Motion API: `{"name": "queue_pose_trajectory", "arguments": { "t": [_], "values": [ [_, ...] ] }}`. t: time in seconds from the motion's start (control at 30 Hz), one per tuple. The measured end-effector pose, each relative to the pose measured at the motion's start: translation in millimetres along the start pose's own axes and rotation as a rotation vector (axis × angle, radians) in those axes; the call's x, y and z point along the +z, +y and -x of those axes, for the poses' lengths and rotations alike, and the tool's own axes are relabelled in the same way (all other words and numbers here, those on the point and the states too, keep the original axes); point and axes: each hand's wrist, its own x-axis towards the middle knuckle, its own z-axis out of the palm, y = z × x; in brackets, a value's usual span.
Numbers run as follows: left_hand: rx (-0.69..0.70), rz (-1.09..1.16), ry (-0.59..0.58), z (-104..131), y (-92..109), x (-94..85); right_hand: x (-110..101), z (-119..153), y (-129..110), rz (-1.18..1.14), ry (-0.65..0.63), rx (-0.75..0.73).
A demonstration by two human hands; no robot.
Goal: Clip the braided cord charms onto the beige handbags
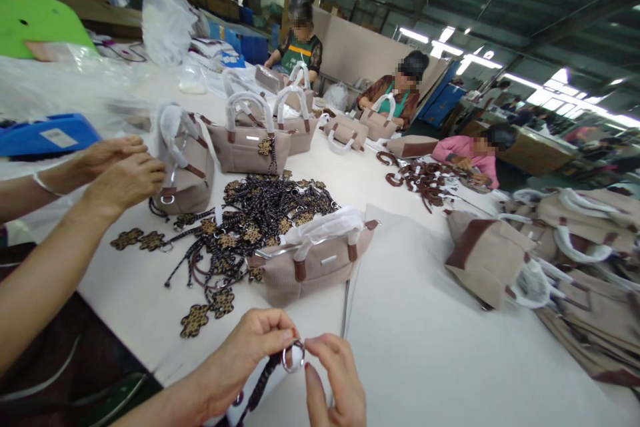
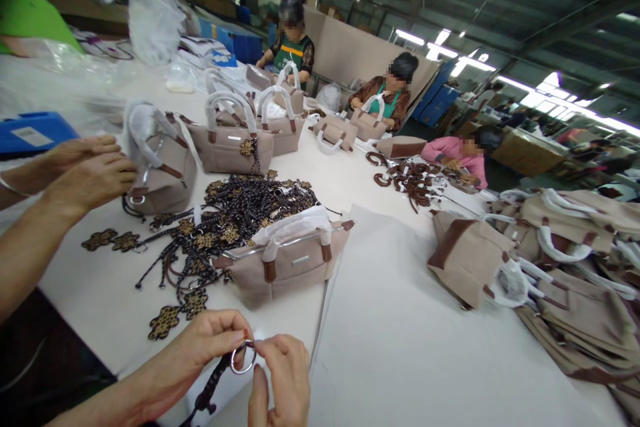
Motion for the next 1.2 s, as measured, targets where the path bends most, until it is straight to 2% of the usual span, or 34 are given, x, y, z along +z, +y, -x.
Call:
{"name": "queue_pose_trajectory", "arguments": {
  "t": [0.17, 0.33, 0.53, 0.73, 0.97, 1.1, 1.2],
  "values": [
    [-0.071, 0.123, -0.005, 0.9, 2.1, 0.7, 3.1, 3.8, 3.8, -0.026, -0.01, 0.018],
    [-0.078, 0.183, -0.007, 0.1, 0.4, -1.2, 2.3, 3.6, 3.4, -0.006, -0.015, 0.008],
    [-0.03, 0.144, 0.082, 1.2, -1.9, 2.1, 7.6, 5.7, -6.1, 0.142, 0.03, -0.07],
    [-0.006, 0.099, 0.136, 3.3, -6.2, 6.2, 17.0, 8.2, -12.5, 0.272, -0.035, 0.031],
    [0.041, -0.103, 0.163, 0.4, -6.1, 5.0, 10.5, 4.0, -12.1, -0.119, 0.031, 0.147],
    [0.119, -0.21, 0.085, -1.6, -14.2, 0.4, 6.0, 2.7, -1.2, -0.378, 0.023, 0.331],
    [0.275, -0.385, -0.001, -0.1, -18.7, -3.0, 7.8, 5.0, 7.6, -0.591, 0.052, 0.491]
  ]
}}
